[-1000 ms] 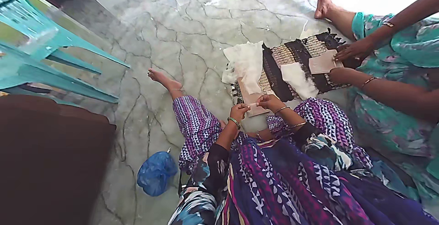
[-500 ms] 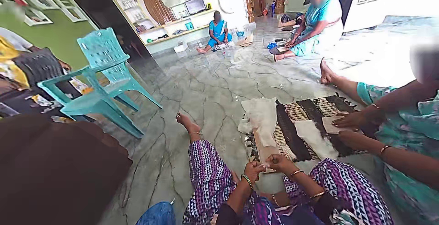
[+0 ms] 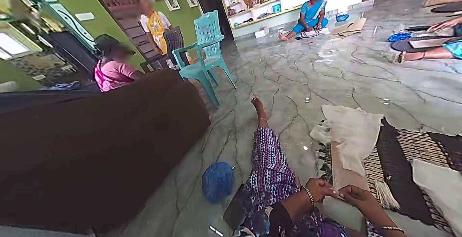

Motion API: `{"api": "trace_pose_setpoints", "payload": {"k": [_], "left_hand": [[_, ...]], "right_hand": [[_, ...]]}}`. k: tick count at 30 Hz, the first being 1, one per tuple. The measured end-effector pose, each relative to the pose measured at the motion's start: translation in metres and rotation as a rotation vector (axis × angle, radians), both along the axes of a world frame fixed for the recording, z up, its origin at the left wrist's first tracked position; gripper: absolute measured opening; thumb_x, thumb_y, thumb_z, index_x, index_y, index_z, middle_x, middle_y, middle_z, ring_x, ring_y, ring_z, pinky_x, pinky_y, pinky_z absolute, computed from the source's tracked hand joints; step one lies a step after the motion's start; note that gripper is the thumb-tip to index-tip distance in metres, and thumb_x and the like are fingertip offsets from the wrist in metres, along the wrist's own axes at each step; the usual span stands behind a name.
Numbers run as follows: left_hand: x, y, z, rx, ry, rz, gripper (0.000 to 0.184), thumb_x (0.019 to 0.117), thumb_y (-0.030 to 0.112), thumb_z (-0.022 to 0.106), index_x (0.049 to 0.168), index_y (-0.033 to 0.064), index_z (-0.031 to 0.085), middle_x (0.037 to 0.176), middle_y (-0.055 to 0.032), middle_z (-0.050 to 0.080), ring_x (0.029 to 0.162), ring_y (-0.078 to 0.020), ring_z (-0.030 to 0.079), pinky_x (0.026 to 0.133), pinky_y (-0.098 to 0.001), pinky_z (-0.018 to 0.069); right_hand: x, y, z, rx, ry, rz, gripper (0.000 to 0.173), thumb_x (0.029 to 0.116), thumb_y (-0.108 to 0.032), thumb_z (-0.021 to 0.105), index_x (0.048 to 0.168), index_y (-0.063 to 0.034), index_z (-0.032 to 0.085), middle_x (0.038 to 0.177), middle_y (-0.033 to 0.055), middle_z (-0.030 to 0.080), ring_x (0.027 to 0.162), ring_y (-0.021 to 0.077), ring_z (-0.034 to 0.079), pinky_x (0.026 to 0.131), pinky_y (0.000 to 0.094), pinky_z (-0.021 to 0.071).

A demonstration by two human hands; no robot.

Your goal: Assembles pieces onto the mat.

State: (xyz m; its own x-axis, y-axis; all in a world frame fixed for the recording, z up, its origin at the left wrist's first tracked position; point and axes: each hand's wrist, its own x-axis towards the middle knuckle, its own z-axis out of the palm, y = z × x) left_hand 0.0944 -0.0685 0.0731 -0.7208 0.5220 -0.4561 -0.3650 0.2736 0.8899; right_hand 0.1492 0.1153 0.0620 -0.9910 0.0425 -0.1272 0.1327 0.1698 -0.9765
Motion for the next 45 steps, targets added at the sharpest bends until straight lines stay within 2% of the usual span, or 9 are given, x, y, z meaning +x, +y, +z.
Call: {"api": "trace_pose_setpoints", "payload": {"k": [11,16,18,23,26,29,36,42,45], "left_hand": [[-0.003,-0.006,0.004,-0.062,-0.009,0.029,0.023,0.0999,0.01,0.067,0.117,-0.0055,0.065,0.077,-0.0009,0.058,0.052,-0.0007,0.037,0.051,-0.0193,0.0347],[-0.004,-0.012,-0.002,-0.093,-0.024,0.042,0.025,0.101,0.012,0.066,0.12,-0.0048,0.065,0.088,-0.0059,0.063,0.059,-0.0033,0.039,0.056,-0.0224,0.0366],[-0.003,-0.014,-0.005,-0.07,-0.048,0.082,0.023,0.0999,0.01,0.067,0.117,-0.0055,0.065,0.078,-0.0015,0.057,0.053,-0.0018,0.036,0.051,-0.0202,0.0344],[-0.002,-0.017,-0.008,-0.07,-0.103,0.119,0.021,0.0988,0.009,0.068,0.114,-0.0043,0.066,0.072,0.001,0.054,0.05,-0.0014,0.035,0.048,-0.0191,0.033],[0.0,-0.015,-0.008,-0.059,-0.102,0.112,0.022,0.0985,0.009,0.068,0.116,-0.0042,0.065,0.072,0.001,0.053,0.05,-0.0017,0.034,0.048,-0.0191,0.0324],[-0.001,-0.01,-0.008,-0.056,-0.093,0.076,0.024,0.1001,0.01,0.066,0.118,-0.0053,0.064,0.073,0.0002,0.054,0.05,-0.0016,0.035,0.049,-0.0193,0.0331],[-0.006,-0.01,-0.016,-0.028,-0.121,0.104,0.021,0.0988,0.007,0.067,0.115,-0.0064,0.064,0.069,0.0017,0.051,0.048,-0.0008,0.034,0.046,-0.0183,0.0328],[-0.011,-0.007,-0.028,-0.009,-0.183,0.127,0.021,0.0992,0.007,0.066,0.116,-0.0049,0.064,0.069,0.0018,0.053,0.046,-0.0004,0.034,0.045,-0.0177,0.0319],[-0.02,-0.004,-0.026,-0.006,-0.165,0.141,0.019,0.0989,0.007,0.067,0.114,-0.0047,0.065,0.07,0.0014,0.054,0.046,-0.0004,0.034,0.045,-0.0178,0.0322]], "right_hand": [[-0.003,-0.001,0.003,-0.011,-0.007,-0.019,0.005,0.089,0.004,0.067,0.093,0.0016,0.067,0.077,-0.0016,0.069,0.067,0.0005,0.062,0.067,0.0201,0.052],[-0.001,0.005,0.023,-0.202,-0.172,0.078,0.07,0.1082,-0.046,0.025,0.164,-0.0078,0.007,0.159,0.0208,0.039,0.125,0.0266,0.059,0.095,0.042,0.0512],[0.001,0.013,0.035,-0.415,-0.134,0.013,0.076,0.104,-0.058,-0.004,0.163,-0.0089,-0.002,0.154,0.0156,0.047,0.113,0.0227,0.066,0.085,0.0377,0.0544],[0.003,0.025,0.038,-0.63,-0.046,0.03,0.092,0.0944,-0.073,-0.008,0.16,-0.01,0.006,0.123,0.0127,0.073,0.079,0.0199,0.074,0.068,0.0319,0.0597],[0.004,0.015,0.021,-0.253,-0.277,0.003,0.056,0.1113,-0.031,0.028,0.162,-0.0088,0.018,0.141,0.02,0.058,0.105,0.0261,0.066,0.085,0.0414,0.0537],[0.001,0.004,0.01,-0.111,-0.38,0.11,0.073,0.1026,-0.012,0.058,0.162,-0.0069,0.016,0.135,0.0286,0.057,0.109,0.0319,0.067,0.09,0.0456,0.0545],[-0.009,0.042,0.037,-0.392,-0.256,-0.33,0.066,0.1103,-0.053,0.015,0.163,-0.0149,0.007,0.152,0.0166,0.044,0.108,0.0221,0.065,0.083,0.0393,0.0535],[-0.027,0.009,0.011,0.001,-0.596,0.168,0.071,0.1052,-0.019,0.059,0.163,-0.0092,0.019,0.135,0.0303,0.059,0.108,0.0369,0.067,0.089,0.0495,0.0538],[-0.047,-0.009,-0.001,0.067,-0.502,0.15,0.045,0.0971,-0.005,0.069,0.138,0.004,0.053,0.103,0.0218,0.069,0.083,0.0234,0.068,0.076,0.0377,0.0562]]}}
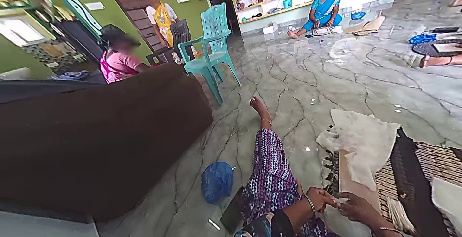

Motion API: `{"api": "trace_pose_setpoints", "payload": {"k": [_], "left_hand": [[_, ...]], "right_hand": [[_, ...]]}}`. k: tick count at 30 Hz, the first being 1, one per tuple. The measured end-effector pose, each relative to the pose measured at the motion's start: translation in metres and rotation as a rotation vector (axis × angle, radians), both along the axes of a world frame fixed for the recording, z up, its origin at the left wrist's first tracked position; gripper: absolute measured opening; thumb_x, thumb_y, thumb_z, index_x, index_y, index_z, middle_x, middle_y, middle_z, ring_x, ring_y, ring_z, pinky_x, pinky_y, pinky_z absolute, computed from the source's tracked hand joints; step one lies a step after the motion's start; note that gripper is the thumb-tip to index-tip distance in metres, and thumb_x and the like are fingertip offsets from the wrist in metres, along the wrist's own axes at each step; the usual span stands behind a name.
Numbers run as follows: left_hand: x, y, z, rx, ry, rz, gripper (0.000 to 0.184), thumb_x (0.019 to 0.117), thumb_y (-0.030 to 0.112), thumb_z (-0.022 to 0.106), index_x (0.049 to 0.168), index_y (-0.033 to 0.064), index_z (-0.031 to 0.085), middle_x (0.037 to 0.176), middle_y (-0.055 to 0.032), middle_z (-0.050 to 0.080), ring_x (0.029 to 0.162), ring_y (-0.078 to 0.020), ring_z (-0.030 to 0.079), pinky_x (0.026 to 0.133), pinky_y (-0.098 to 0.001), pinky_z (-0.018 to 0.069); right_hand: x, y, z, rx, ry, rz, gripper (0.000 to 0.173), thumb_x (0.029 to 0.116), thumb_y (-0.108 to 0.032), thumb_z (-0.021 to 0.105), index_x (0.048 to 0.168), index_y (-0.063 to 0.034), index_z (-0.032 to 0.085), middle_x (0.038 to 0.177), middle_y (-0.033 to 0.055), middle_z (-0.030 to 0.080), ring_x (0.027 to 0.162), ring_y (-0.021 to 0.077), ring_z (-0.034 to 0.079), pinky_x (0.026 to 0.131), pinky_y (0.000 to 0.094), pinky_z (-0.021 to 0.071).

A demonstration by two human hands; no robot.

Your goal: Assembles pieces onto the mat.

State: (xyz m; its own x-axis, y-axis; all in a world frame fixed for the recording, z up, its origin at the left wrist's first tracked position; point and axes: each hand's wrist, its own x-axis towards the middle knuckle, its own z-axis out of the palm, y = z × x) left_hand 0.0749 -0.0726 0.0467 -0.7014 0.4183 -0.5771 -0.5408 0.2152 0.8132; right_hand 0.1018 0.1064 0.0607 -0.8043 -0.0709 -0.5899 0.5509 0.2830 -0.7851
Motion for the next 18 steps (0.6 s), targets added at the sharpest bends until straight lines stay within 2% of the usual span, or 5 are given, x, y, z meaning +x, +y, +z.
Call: {"api": "trace_pose_setpoints", "payload": {"k": [4,8,10,13,18], "left_hand": [[-0.011,0.001,0.004,0.006,0.016,0.003,0.02,0.1006,0.01,0.066,0.115,-0.0043,0.066,0.081,-0.0009,0.062,0.05,0.0006,0.036,0.048,-0.0178,0.0336],[-0.02,0.008,-0.003,0.011,0.005,0.007,0.021,0.0999,0.011,0.067,0.115,-0.0036,0.066,0.078,-0.0001,0.058,0.052,-0.0009,0.037,0.049,-0.0189,0.0342],[-0.023,0.011,-0.005,-0.001,-0.009,0.012,0.02,0.1001,0.009,0.066,0.115,-0.0043,0.065,0.078,-0.0004,0.057,0.052,-0.0013,0.037,0.049,-0.0192,0.0343],[-0.025,0.015,-0.007,-0.019,-0.04,-0.002,0.02,0.1009,0.009,0.065,0.116,-0.0044,0.065,0.08,-0.0012,0.059,0.051,-0.0008,0.036,0.049,-0.0188,0.0337],[-0.031,0.018,0.0,-0.043,0.112,-0.032,0.032,0.1035,0.01,0.06,0.132,-0.0041,0.062,0.115,-0.0154,0.068,0.082,-0.0097,0.056,0.074,-0.0278,0.0466]], "right_hand": [[-0.015,-0.002,-0.002,0.04,0.106,-0.083,0.012,0.0969,-0.001,0.067,0.105,0.0076,0.066,0.085,0.0129,0.071,0.071,0.0151,0.066,0.069,0.0325,0.0557],[-0.014,0.007,-0.006,-0.062,0.077,-0.054,0.063,0.0932,-0.003,0.072,0.148,0.0009,0.043,0.13,0.0298,0.06,0.105,0.0356,0.065,0.086,0.0499,0.054],[-0.01,0.007,-0.009,-0.117,0.071,-0.078,0.058,0.0931,0.003,0.069,0.146,0.0022,0.044,0.116,0.0249,0.064,0.094,0.0265,0.067,0.082,0.0414,0.0561],[-0.008,0.011,-0.02,-0.147,0.115,-0.201,0.014,0.0927,0.009,0.063,0.106,0.0067,0.063,0.081,0.0076,0.069,0.069,0.011,0.067,0.069,0.0287,0.0578],[-0.02,0.02,-0.018,-0.078,0.169,-0.214,0.006,0.0929,0.009,0.063,0.099,0.0095,0.064,0.079,0.0095,0.066,0.068,0.0119,0.063,0.07,0.031,0.0562]]}}
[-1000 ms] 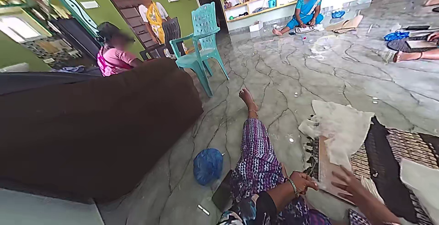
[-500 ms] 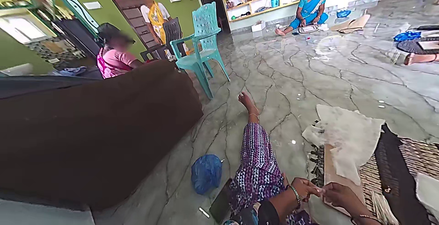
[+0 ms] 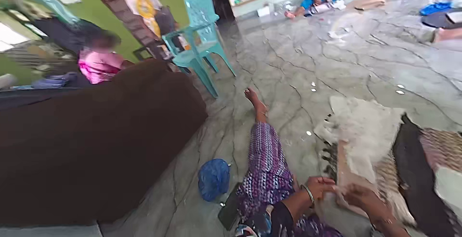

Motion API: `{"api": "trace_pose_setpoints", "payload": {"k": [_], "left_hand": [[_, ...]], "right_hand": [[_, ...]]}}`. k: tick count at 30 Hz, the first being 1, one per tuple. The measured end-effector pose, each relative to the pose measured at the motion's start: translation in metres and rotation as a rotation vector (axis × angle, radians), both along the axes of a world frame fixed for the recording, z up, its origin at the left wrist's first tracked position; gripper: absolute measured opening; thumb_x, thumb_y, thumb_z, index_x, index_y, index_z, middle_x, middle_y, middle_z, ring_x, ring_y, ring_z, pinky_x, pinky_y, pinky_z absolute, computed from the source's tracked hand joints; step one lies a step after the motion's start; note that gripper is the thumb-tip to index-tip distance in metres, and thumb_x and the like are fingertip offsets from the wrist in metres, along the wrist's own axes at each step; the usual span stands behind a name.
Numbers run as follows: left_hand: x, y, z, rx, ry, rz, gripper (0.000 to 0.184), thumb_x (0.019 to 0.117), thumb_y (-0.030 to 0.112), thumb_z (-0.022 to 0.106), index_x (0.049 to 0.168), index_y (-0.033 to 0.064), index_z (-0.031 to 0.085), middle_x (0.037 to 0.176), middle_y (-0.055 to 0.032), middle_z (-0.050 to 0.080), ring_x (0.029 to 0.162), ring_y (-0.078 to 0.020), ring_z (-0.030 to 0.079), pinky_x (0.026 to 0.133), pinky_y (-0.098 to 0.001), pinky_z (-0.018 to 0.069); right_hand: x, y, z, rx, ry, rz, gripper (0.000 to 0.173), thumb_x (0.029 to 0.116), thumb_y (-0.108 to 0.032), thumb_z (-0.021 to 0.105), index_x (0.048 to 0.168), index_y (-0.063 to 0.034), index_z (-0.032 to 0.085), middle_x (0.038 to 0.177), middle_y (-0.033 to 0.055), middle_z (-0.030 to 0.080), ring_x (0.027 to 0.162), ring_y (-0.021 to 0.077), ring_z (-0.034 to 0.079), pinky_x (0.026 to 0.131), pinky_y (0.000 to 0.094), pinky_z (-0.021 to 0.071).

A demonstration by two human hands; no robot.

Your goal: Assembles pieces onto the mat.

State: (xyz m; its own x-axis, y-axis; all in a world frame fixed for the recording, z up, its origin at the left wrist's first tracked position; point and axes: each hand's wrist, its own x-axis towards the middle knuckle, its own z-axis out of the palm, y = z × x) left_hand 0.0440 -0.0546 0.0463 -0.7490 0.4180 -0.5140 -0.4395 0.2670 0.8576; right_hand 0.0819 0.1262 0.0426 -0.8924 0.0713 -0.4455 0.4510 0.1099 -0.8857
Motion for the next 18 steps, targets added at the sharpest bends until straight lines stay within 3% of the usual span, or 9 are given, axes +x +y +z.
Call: {"api": "trace_pose_setpoints", "payload": {"k": [2,4,6,8,10,12,14,16,18], "left_hand": [[0.002,0.007,0.003,-0.046,0.089,-0.047,0.029,0.1037,0.008,0.058,0.126,-0.0098,0.063,0.118,-0.023,0.068,0.104,-0.0226,0.065,0.096,-0.0397,0.0516],[0.004,0.015,-0.004,-0.095,0.062,-0.091,0.028,0.1037,0.006,0.057,0.125,-0.0127,0.062,0.12,-0.025,0.067,0.11,-0.0258,0.065,0.102,-0.0411,0.0503],[-0.011,0.032,-0.01,-0.13,0.015,-0.09,0.027,0.1031,0.005,0.06,0.126,-0.0095,0.063,0.115,-0.0186,0.069,0.094,-0.0164,0.064,0.087,-0.0322,0.0521],[-0.016,0.045,-0.019,-0.081,-0.051,0.021,0.019,0.1004,0.003,0.063,0.117,-0.007,0.065,0.086,-0.0061,0.063,0.058,-0.0039,0.045,0.054,-0.0206,0.039],[-0.019,0.048,-0.023,-0.019,-0.111,0.089,0.015,0.1001,0.001,0.062,0.112,-0.0073,0.064,0.077,-0.0025,0.057,0.05,-0.0019,0.037,0.047,-0.0183,0.033],[-0.02,0.051,-0.025,-0.046,-0.114,0.086,0.017,0.1004,0.003,0.063,0.114,-0.0061,0.064,0.081,-0.0042,0.059,0.052,-0.0033,0.038,0.049,-0.0198,0.0332],[-0.023,0.057,-0.033,-0.131,-0.046,0.019,0.034,0.1009,0.008,0.065,0.133,-0.0019,0.061,0.101,-0.0107,0.065,0.066,-0.0079,0.047,0.059,-0.0243,0.0395],[-0.029,0.062,-0.041,-0.197,0.046,-0.048,0.053,0.1055,0.016,0.06,0.153,-0.0009,0.043,0.126,-0.0241,0.064,0.099,-0.0233,0.062,0.089,-0.0366,0.0506],[-0.028,0.063,-0.044,-0.262,0.163,-0.089,0.046,0.1108,0.015,0.046,0.153,-0.0027,0.042,0.137,-0.0308,0.058,0.121,-0.0359,0.06,0.107,-0.0459,0.0458]], "right_hand": [[0.005,0.01,0.008,0.036,0.009,-0.005,0.015,0.0921,0.007,0.064,0.106,0.0121,0.064,0.09,0.0152,0.068,0.078,0.0168,0.065,0.079,0.0368,0.0573],[0.013,0.017,0.013,0.042,-0.095,-0.012,0.023,0.0958,0.003,0.061,0.117,0.013,0.061,0.102,0.018,0.068,0.086,0.0173,0.066,0.084,0.0355,0.0571],[0.002,0.031,0.008,0.018,-0.158,-0.051,0.023,0.0981,0.002,0.062,0.119,0.0124,0.059,0.103,0.0164,0.067,0.082,0.013,0.065,0.081,0.0296,0.0564],[-0.001,0.04,0.0,-0.038,-0.148,-0.113,0.017,0.0978,0.002,0.063,0.112,0.0105,0.061,0.093,0.011,0.066,0.074,0.0082,0.063,0.073,0.0251,0.0553],[-0.006,0.043,-0.001,-0.06,-0.145,-0.146,0.014,0.0977,0.002,0.063,0.109,0.0096,0.062,0.089,0.0087,0.066,0.071,0.0065,0.062,0.07,0.0234,0.0547],[-0.01,0.045,-0.003,-0.039,-0.168,-0.157,0.013,0.0972,0.002,0.064,0.108,0.0088,0.063,0.088,0.0084,0.066,0.069,0.0064,0.061,0.069,0.023,0.0539],[-0.015,0.051,-0.009,0.059,-0.193,-0.128,0.016,0.0978,0.0,0.065,0.111,0.0086,0.064,0.091,0.0114,0.066,0.072,0.0092,0.061,0.071,0.0255,0.0531],[-0.021,0.061,-0.02,0.266,-0.195,-0.056,0.021,0.097,-0.002,0.065,0.114,0.009,0.066,0.103,0.0198,0.068,0.087,0.0212,0.064,0.084,0.0376,0.052],[-0.022,0.066,-0.029,0.474,-0.211,0.042,0.028,0.0952,-0.004,0.064,0.121,0.0057,0.068,0.117,0.0264,0.069,0.113,0.0374,0.065,0.101,0.0546,0.0474]]}}
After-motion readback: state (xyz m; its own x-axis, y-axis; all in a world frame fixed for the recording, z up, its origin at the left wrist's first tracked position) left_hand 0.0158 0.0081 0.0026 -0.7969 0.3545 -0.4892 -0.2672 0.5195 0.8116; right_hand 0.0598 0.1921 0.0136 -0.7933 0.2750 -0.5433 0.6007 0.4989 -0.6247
